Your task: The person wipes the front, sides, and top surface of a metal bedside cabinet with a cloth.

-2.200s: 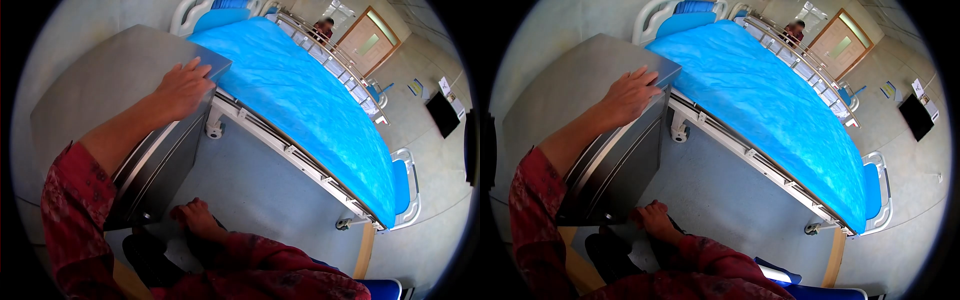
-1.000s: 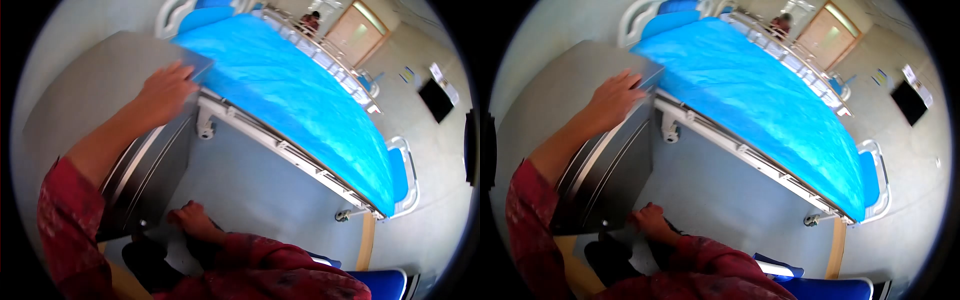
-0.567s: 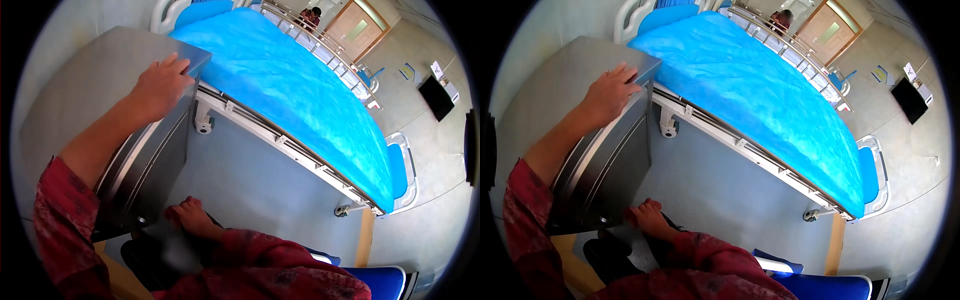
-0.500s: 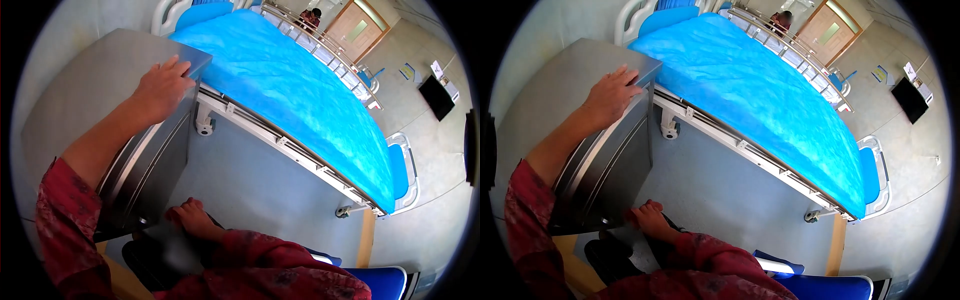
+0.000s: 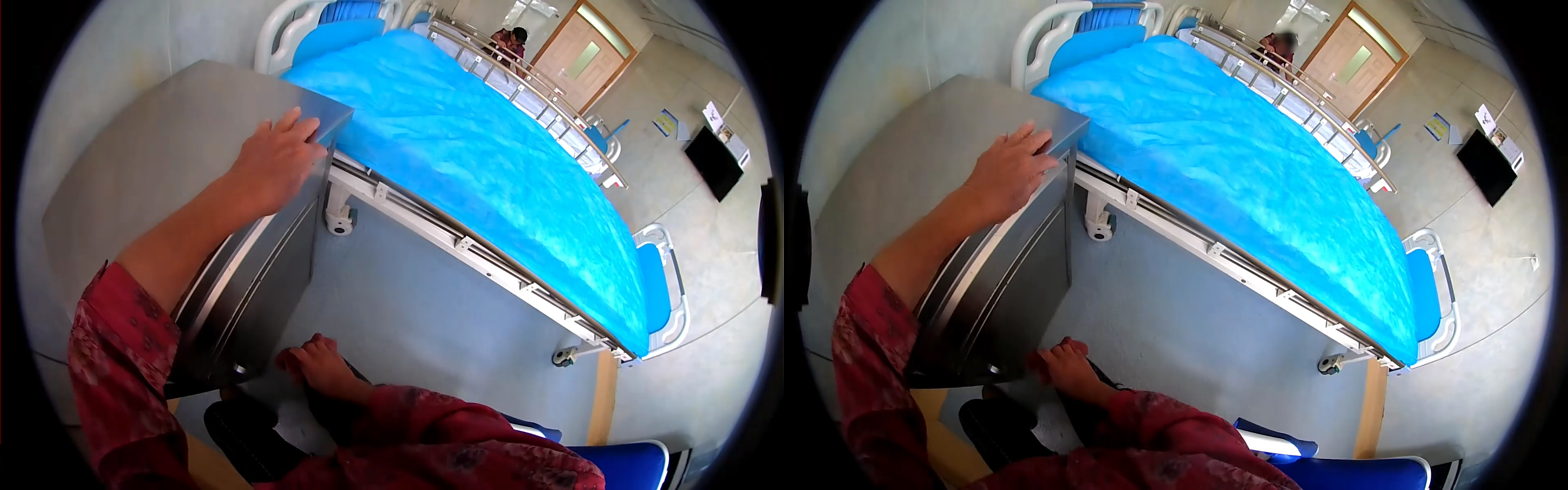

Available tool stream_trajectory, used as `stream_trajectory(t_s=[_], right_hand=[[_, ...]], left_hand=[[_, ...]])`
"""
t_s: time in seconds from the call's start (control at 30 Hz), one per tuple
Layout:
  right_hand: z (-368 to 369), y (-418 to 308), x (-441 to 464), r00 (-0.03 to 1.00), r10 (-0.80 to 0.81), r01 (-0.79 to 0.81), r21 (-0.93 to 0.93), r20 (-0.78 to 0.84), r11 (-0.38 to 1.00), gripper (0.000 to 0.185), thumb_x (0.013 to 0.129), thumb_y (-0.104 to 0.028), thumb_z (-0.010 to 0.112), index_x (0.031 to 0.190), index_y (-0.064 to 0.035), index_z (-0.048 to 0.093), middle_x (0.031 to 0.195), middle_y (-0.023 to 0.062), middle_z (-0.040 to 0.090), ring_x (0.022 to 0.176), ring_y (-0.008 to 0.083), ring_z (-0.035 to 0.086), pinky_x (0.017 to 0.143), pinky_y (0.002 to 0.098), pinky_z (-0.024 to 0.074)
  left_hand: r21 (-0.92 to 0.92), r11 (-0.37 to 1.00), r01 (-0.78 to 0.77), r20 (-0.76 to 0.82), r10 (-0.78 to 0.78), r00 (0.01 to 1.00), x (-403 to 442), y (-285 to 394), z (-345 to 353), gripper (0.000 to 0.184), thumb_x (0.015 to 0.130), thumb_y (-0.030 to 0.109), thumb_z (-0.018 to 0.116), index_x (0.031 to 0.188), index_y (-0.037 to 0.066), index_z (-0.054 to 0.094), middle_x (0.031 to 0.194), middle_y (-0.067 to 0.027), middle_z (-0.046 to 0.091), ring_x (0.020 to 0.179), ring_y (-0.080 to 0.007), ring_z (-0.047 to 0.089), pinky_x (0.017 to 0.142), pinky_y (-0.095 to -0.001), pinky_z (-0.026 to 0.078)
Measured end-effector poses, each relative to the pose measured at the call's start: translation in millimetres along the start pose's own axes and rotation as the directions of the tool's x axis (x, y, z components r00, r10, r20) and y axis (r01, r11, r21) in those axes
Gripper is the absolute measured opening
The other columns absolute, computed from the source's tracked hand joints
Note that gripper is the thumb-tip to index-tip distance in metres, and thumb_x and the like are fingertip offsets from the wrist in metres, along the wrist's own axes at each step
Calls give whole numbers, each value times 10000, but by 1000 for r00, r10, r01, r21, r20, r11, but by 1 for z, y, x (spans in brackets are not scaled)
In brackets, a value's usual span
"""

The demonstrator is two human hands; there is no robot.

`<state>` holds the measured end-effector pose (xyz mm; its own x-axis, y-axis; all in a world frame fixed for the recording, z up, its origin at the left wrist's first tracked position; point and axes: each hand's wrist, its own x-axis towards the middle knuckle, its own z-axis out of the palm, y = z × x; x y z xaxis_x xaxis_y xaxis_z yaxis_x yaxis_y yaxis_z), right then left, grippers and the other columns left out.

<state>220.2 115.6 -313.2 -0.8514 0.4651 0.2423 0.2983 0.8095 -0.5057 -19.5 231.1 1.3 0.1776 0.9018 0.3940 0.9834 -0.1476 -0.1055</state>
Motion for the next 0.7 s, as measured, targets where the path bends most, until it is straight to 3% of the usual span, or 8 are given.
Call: stream_trajectory(t_s=[0.07,0.2,0.27,0.4,0.5,0.6,0.7], right_hand=[[-2,0,2,999,-27,26,20,41,999,336,875,-173,656,1205,-126,612,1008,107,627,1019,358,563,921,457,429],[-9,-8,-7,999,-38,38,-19,-24,999,330,874,-158,650,1202,-141,620,1011,103,629,1001,343,564,913,452,431],[-12,-6,-1,999,-13,12,25,48,1000,423,881,-123,611,1290,-42,540,1074,171,617,1024,371,597,962,464,460],[-8,-3,2,996,-37,33,54,83,998,417,884,-122,609,1289,-49,543,1082,170,617,1026,371,592,963,457,455],[-6,-3,-3,995,-22,23,-6,97,1000,428,876,-122,625,1291,-55,543,1087,170,617,1033,375,587,971,459,449],[-6,-5,-2,998,-30,29,18,63,999,440,871,-121,633,1298,-60,544,1081,170,619,1029,376,587,970,462,449],[-10,-7,6,998,-54,56,47,-26,997,392,868,-114,621,1253,-71,559,1027,117,629,997,369,564,912,483,433]], left_hand=[[62,998,-29,-101,36,994,-2,0,5,230,914,106,644,1133,106,716,1343,-122,528,1306,-337,482,1008,-508,451],[-32,999,14,37,-13,999,-2,4,4,233,919,108,645,1141,102,712,1351,-125,525,1345,-342,465,1037,-508,442],[31,1000,-2,-40,3,999,-1,2,5,238,921,108,647,1151,101,710,1337,-122,527,1363,-339,457,1040,-489,443],[68,998,-11,-48,15,999,-2,-2,5,248,919,100,647,1160,103,708,1330,-116,530,1360,-337,461,1029,-464,448],[-53,998,17,42,-15,999,-1,1,3,254,922,94,644,1167,112,707,1329,-112,533,1368,-341,458,1021,-457,452],[1,1000,1,2,-1,1000,-2,0,7,251,919,92,646,1160,119,713,1317,-106,537,1352,-341,470,1018,-458,452],[67,997,-27,-119,34,992,0,-6,10,251,914,94,657,1155,120,718,1305,-103,540,1328,-334,485,1010,-456,453]])
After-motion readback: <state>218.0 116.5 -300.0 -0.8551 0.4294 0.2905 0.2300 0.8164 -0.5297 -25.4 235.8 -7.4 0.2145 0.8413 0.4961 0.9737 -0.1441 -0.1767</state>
